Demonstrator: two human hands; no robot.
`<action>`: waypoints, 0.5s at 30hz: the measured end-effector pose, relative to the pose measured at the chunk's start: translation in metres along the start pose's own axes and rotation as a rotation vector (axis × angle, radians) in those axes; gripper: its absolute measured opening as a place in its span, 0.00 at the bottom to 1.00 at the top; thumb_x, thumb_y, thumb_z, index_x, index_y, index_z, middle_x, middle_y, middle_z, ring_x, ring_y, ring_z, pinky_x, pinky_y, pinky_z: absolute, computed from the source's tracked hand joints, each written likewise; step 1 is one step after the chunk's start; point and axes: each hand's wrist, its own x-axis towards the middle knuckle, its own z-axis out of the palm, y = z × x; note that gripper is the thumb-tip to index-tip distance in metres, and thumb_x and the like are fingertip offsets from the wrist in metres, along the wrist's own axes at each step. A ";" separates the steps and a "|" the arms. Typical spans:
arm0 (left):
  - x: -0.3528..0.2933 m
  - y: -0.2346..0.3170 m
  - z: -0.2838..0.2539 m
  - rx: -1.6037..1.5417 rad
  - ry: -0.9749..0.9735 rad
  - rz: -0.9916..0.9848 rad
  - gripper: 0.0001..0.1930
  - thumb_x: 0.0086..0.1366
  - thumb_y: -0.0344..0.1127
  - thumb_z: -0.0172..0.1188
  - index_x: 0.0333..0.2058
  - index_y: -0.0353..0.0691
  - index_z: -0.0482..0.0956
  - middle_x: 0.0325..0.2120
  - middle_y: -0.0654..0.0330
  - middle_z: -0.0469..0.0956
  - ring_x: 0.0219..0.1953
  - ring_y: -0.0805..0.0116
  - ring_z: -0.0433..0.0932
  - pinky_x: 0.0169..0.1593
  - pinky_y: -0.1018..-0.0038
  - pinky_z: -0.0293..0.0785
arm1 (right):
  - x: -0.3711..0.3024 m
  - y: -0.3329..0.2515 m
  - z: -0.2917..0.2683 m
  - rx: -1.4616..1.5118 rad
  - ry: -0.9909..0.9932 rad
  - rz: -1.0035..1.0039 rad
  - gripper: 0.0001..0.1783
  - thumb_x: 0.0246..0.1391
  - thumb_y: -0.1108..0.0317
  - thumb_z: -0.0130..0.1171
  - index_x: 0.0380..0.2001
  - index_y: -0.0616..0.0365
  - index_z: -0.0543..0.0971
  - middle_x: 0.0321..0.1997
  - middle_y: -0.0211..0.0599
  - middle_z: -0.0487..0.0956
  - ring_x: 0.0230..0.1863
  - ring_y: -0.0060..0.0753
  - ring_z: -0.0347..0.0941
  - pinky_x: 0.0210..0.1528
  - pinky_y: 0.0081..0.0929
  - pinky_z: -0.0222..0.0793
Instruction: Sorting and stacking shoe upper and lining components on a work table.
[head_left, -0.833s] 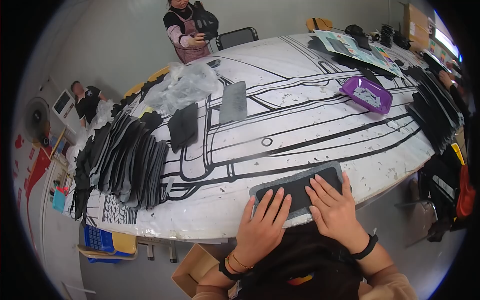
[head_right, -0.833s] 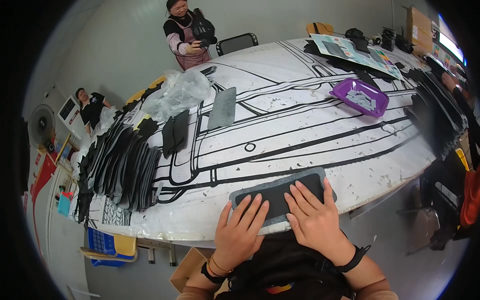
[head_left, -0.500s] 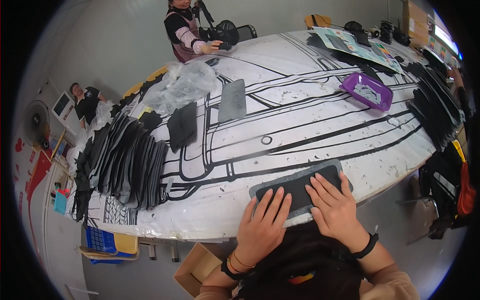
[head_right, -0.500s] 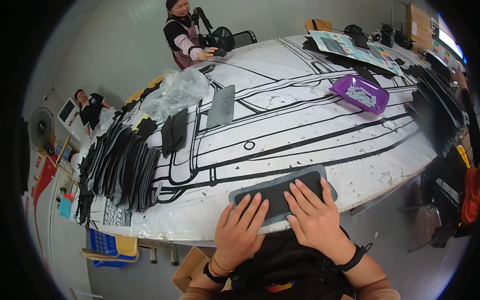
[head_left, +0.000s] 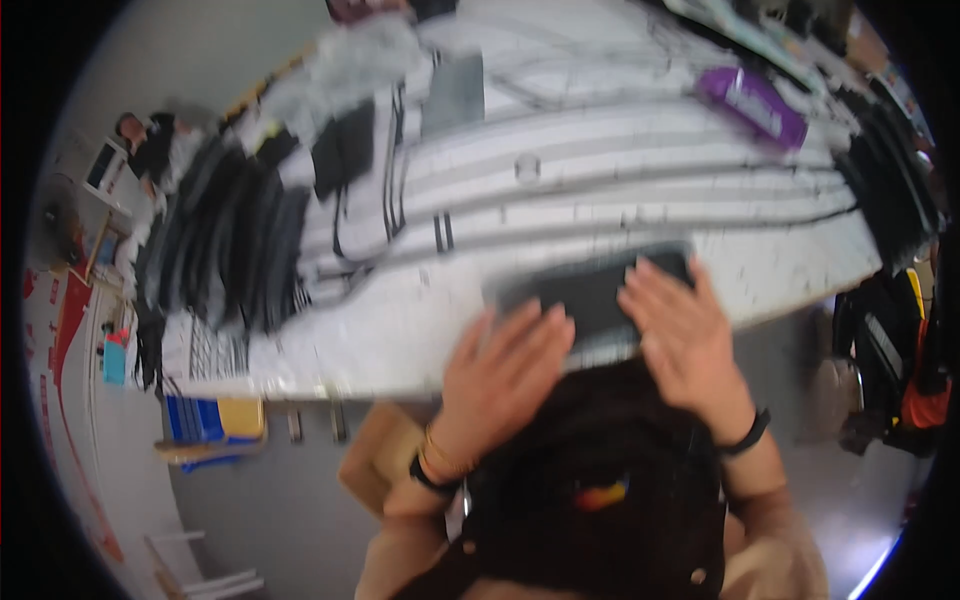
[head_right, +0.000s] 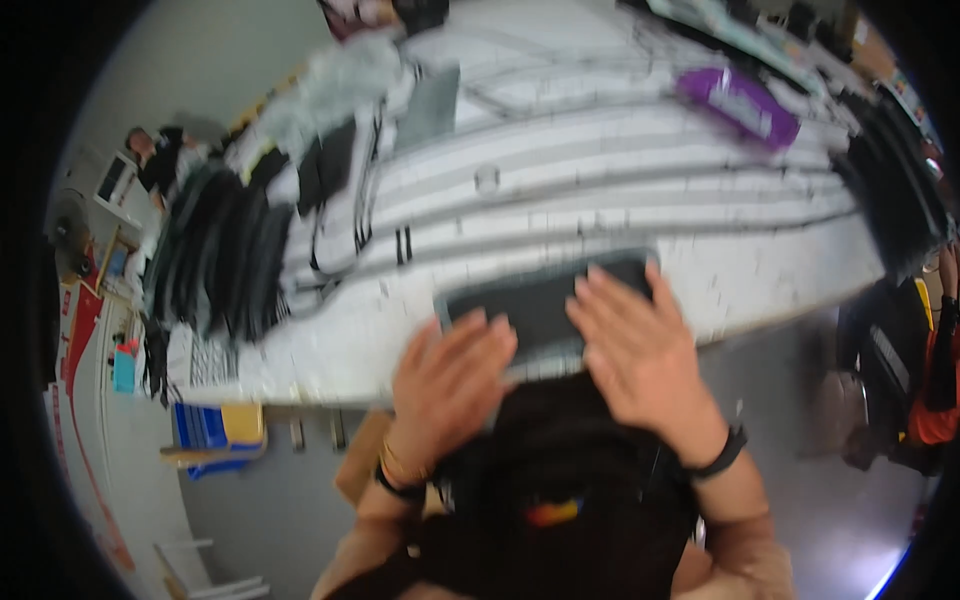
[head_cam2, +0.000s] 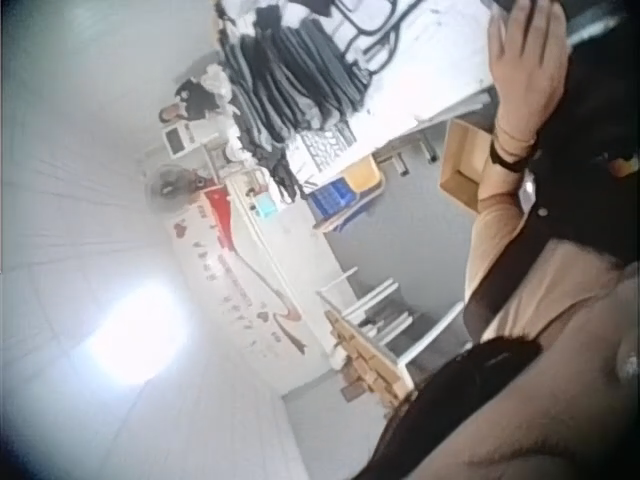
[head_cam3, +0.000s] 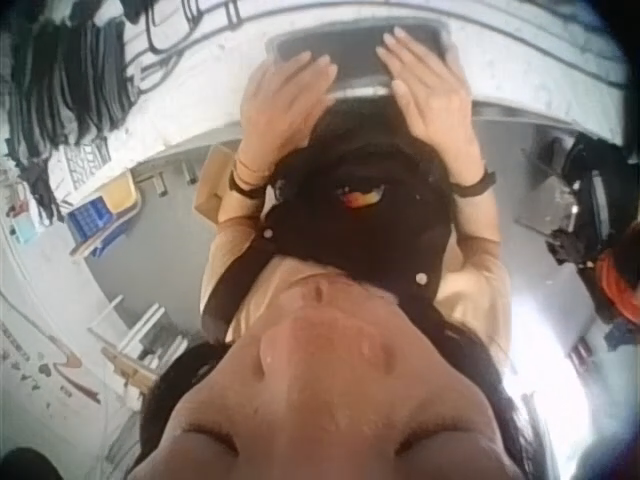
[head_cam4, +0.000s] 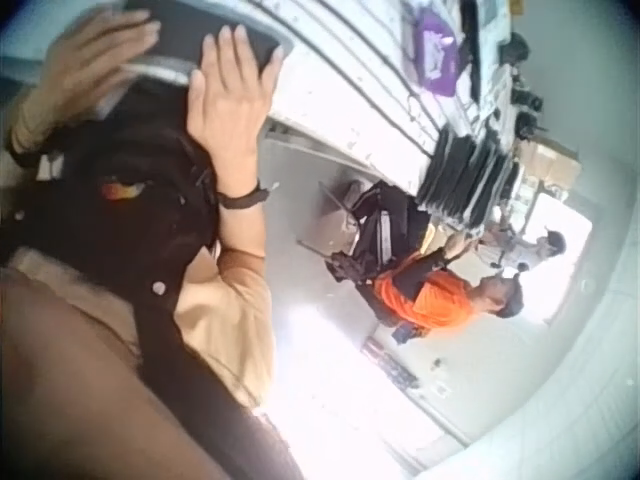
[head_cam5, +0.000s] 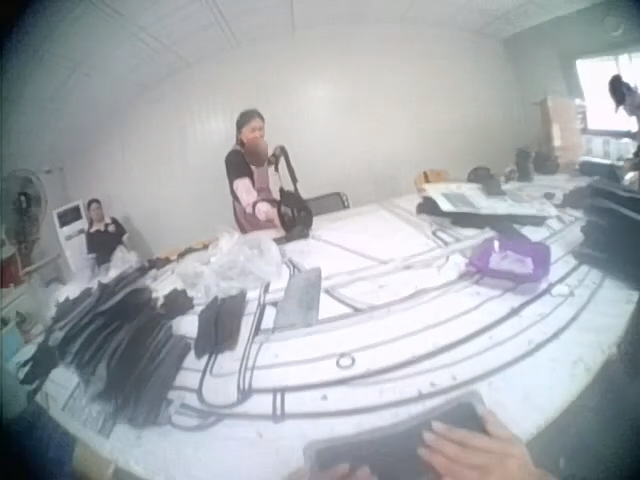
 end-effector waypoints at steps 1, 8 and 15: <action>-0.004 0.001 -0.011 -0.027 -0.018 -0.014 0.21 0.58 0.33 0.68 0.52 0.47 0.82 0.55 0.64 0.80 0.58 0.62 0.77 0.63 0.56 0.66 | 0.004 -0.004 -0.011 0.023 -0.007 -0.024 0.21 0.61 0.63 0.51 0.50 0.63 0.82 0.58 0.45 0.80 0.65 0.44 0.73 0.73 0.63 0.48; -0.031 -0.011 -0.028 -0.235 0.167 0.074 0.15 0.52 0.23 0.69 0.41 0.40 0.85 0.42 0.61 0.85 0.46 0.61 0.83 0.50 0.62 0.78 | -0.001 0.021 -0.023 0.164 0.184 0.112 0.26 0.68 0.58 0.41 0.44 0.66 0.85 0.50 0.45 0.84 0.62 0.46 0.75 0.75 0.57 0.46; -0.045 -0.017 -0.073 -0.412 0.463 -0.339 0.17 0.47 0.11 0.66 0.38 0.31 0.84 0.36 0.50 0.86 0.35 0.57 0.83 0.42 0.67 0.79 | -0.012 0.042 -0.025 0.537 0.294 0.438 0.34 0.72 0.50 0.34 0.50 0.70 0.82 0.52 0.48 0.83 0.62 0.47 0.73 0.74 0.44 0.52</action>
